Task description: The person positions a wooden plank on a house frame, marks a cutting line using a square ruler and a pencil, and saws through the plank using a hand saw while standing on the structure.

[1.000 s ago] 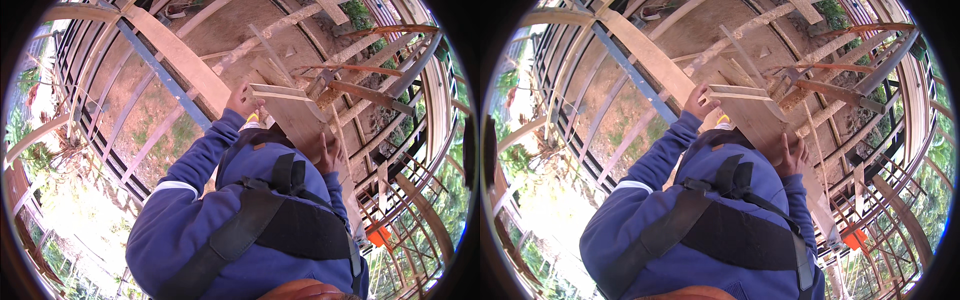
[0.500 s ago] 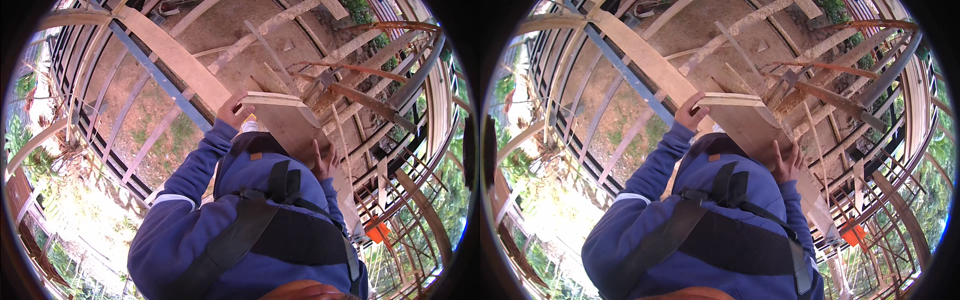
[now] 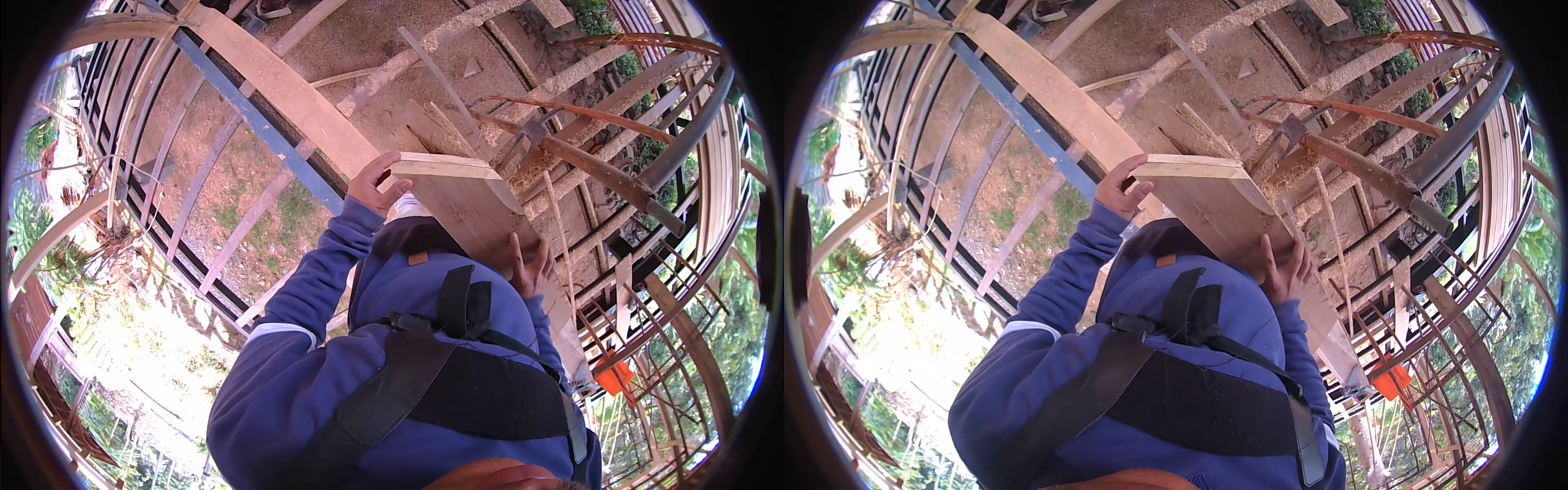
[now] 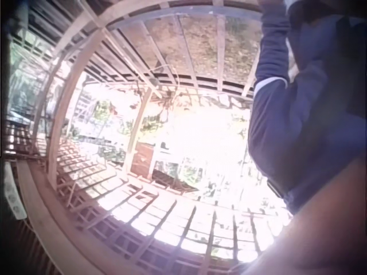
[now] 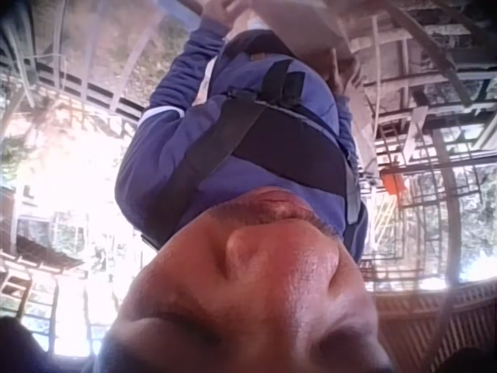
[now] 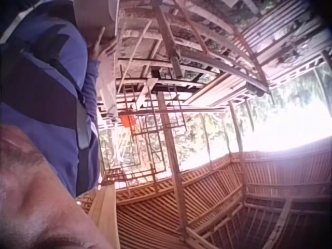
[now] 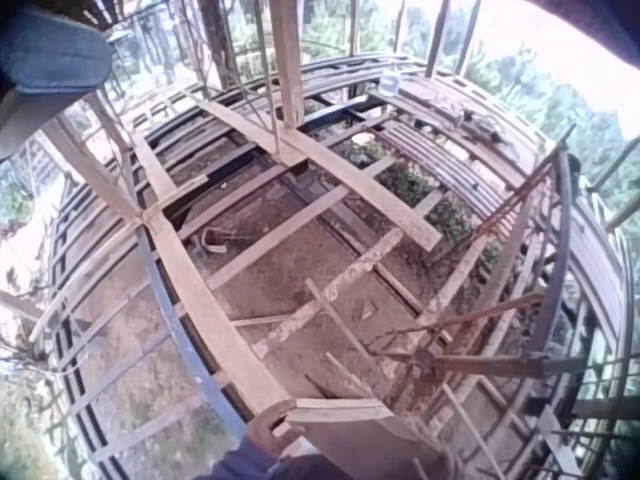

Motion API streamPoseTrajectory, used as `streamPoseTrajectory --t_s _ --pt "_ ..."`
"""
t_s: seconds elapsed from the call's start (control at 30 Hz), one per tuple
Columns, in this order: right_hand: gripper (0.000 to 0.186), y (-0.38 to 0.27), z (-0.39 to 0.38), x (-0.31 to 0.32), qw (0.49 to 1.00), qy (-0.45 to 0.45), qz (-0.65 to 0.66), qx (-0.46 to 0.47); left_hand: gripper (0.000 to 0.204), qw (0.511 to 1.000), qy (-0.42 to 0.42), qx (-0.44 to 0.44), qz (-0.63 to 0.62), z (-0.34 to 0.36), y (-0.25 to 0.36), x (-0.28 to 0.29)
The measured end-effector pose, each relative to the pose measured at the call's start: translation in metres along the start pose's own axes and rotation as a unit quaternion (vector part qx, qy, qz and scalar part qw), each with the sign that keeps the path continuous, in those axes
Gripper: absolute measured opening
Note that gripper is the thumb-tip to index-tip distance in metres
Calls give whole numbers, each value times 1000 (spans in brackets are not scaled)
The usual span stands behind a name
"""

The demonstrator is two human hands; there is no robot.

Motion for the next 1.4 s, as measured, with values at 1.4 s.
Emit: streamPoseTrajectory --t_s 1.4 --pt "74 7 -15 -14 999 -31 -36 9 18 988 -96 -39 117 44 -34 26"
Point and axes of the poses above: each hand's wrist, its own z-axis towards the middle knuckle, its own x-axis out of the back of the hand, y = z × x, the point moved 5 cm from there along z, towards the middle knuckle, and after that the axes turned 1 degree about -z, right-handed, at the moved point
